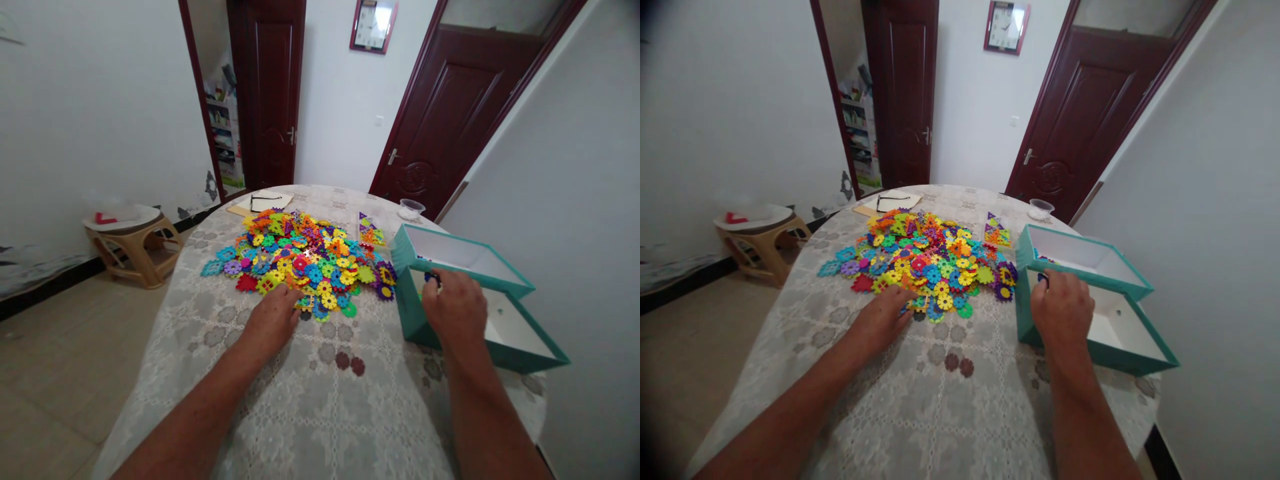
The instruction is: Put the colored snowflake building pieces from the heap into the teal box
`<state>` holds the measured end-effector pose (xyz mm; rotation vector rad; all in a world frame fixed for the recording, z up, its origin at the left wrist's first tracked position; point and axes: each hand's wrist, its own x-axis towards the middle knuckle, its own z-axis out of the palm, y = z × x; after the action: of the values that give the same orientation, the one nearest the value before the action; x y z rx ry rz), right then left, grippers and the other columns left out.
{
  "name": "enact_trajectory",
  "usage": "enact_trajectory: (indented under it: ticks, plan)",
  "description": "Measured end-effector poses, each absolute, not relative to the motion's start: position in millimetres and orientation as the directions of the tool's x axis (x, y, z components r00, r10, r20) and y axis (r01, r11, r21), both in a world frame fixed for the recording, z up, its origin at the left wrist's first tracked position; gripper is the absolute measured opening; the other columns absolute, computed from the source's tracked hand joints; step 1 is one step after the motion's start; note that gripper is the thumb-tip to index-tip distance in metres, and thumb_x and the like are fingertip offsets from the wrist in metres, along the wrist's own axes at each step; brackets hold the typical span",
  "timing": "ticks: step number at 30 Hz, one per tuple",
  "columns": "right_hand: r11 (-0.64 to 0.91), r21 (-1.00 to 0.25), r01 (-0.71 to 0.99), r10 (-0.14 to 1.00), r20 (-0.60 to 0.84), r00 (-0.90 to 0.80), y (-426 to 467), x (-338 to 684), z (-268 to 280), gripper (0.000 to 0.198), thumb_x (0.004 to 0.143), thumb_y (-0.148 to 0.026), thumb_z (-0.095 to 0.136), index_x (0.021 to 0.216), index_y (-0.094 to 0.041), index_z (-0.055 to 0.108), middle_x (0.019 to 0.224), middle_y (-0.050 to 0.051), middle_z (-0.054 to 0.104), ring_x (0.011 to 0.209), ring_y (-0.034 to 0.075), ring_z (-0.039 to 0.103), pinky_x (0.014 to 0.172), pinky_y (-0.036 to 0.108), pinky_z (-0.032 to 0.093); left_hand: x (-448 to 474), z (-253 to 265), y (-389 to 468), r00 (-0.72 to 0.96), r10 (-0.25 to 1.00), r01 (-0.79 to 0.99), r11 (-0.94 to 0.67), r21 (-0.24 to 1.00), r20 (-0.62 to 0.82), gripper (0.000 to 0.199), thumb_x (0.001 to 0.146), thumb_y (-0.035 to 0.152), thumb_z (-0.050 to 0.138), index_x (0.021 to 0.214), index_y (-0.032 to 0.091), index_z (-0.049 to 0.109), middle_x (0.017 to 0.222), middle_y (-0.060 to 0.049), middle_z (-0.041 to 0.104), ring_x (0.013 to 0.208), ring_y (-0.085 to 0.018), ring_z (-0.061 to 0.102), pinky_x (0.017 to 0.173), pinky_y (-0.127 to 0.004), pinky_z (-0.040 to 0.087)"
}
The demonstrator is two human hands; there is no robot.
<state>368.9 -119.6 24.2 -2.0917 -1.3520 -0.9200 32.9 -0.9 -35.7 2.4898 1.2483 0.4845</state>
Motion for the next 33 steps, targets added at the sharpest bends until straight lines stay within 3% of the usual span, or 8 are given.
enact_trajectory:
  ticks: [4, 7, 9, 13, 17, 23, 27, 33]
  plan:
    - [-0.208, -0.107, 0.972, 0.599, 0.772, 0.213, -112.9, 349.4, 20.0, 0.03, 0.098, -0.019, 0.048, 0.12, -0.016, 0.068, 0.112, 0.017, 0.067, 0.109, 0.032, 0.059, 0.099, 0.048, 0.046, 38.9, -33.8, -3.9, 0.578, 0.81, 0.75, -0.574, 0.328, 0.096, 0.038, 0.092, 0.018, 0.06, 0.128, 0.023, 0.07, 0.117, -0.011, 0.062, 0.11, -0.027, 0.059, 0.098, -0.037, 0.048]
    - [0.048, -0.159, 0.986, 0.788, 0.612, 0.06, -103.9, 314.7, 5.7, 0.03, 0.102, -0.018, 0.046, 0.123, -0.019, 0.067, 0.119, 0.014, 0.067, 0.116, 0.028, 0.059, 0.107, 0.042, 0.044, 41.5, -35.9, -3.1, 0.587, 0.801, 0.746, -0.591, 0.308, 0.115, 0.031, 0.093, 0.018, 0.058, 0.12, 0.023, 0.072, 0.114, -0.011, 0.061, 0.108, -0.026, 0.058, 0.096, -0.037, 0.047]
    - [0.098, -0.183, 0.978, 0.898, 0.44, -0.007, -98.5, 293.2, -9.0, 0.031, 0.102, -0.02, 0.049, 0.128, -0.019, 0.067, 0.124, 0.014, 0.066, 0.119, 0.027, 0.057, 0.108, 0.04, 0.044, 41.7, -38.1, -1.5, 0.594, 0.794, 0.738, -0.602, 0.303, 0.131, 0.022, 0.094, 0.019, 0.057, 0.109, 0.02, 0.073, 0.112, -0.011, 0.061, 0.105, -0.026, 0.058, 0.095, -0.037, 0.047]
    - [0.052, -0.199, 0.979, 0.976, 0.217, -0.008, -89.3, 270.3, -33.8, 0.034, 0.102, -0.028, 0.057, 0.134, -0.02, 0.066, 0.127, 0.014, 0.063, 0.122, 0.028, 0.055, 0.109, 0.039, 0.043, 40.4, -41.1, 0.8, 0.598, 0.787, 0.734, -0.615, 0.289, 0.155, 0.014, 0.094, 0.019, 0.055, 0.096, 0.02, 0.069, 0.109, -0.01, 0.06, 0.101, -0.025, 0.057, 0.092, -0.036, 0.048]
    - [0.007, -0.24, 0.971, 0.979, 0.2, 0.042, -82.3, 267.2, -42.5, 0.032, 0.101, -0.032, 0.06, 0.13, -0.02, 0.066, 0.124, 0.013, 0.062, 0.118, 0.027, 0.056, 0.105, 0.036, 0.044, 39.0, -40.9, 1.3, 0.597, 0.785, 0.715, -0.615, 0.332, 0.167, 0.014, 0.095, 0.018, 0.052, 0.094, 0.02, 0.066, 0.11, -0.01, 0.061, 0.102, -0.024, 0.057, 0.093, -0.035, 0.047]
    - [0.066, -0.277, 0.959, 0.981, 0.194, -0.012, -83.6, 275.1, -44.5, 0.02, 0.095, -0.016, 0.055, 0.112, -0.016, 0.066, 0.113, 0.011, 0.063, 0.111, 0.024, 0.058, 0.099, 0.034, 0.043, 34.0, -36.4, 4.6, 0.58, 0.773, 0.641, -0.628, 0.442, 0.258, 0.015, 0.096, 0.017, 0.05, 0.093, 0.022, 0.064, 0.112, -0.008, 0.061, 0.104, -0.023, 0.058, 0.096, -0.036, 0.047]
    - [0.034, -0.271, 0.962, 0.991, 0.132, 0.002, -87.4, 282.6, -41.4, 0.011, 0.096, -0.016, 0.053, 0.095, -0.018, 0.063, 0.101, 0.008, 0.065, 0.098, 0.022, 0.059, 0.089, 0.031, 0.043, 30.4, -30.0, 11.9, 0.562, 0.779, 0.677, -0.626, 0.387, 0.278, 0.019, 0.1, 0.019, 0.047, 0.101, 0.021, 0.065, 0.116, -0.01, 0.06, 0.103, -0.023, 0.058, 0.092, -0.036, 0.049]
    - [-0.023, -0.198, 0.98, 0.993, 0.108, 0.045, -87.9, 283.5, -38.2, 0.016, 0.1, -0.028, 0.057, 0.109, -0.017, 0.065, 0.114, 0.013, 0.067, 0.11, 0.025, 0.061, 0.095, 0.032, 0.043, 27.8, -28.3, 27.6, 0.554, 0.76, 0.709, -0.644, 0.286, 0.338, 0.019, 0.099, 0.017, 0.05, 0.099, 0.02, 0.069, 0.119, -0.011, 0.061, 0.111, -0.026, 0.056, 0.098, -0.037, 0.047]
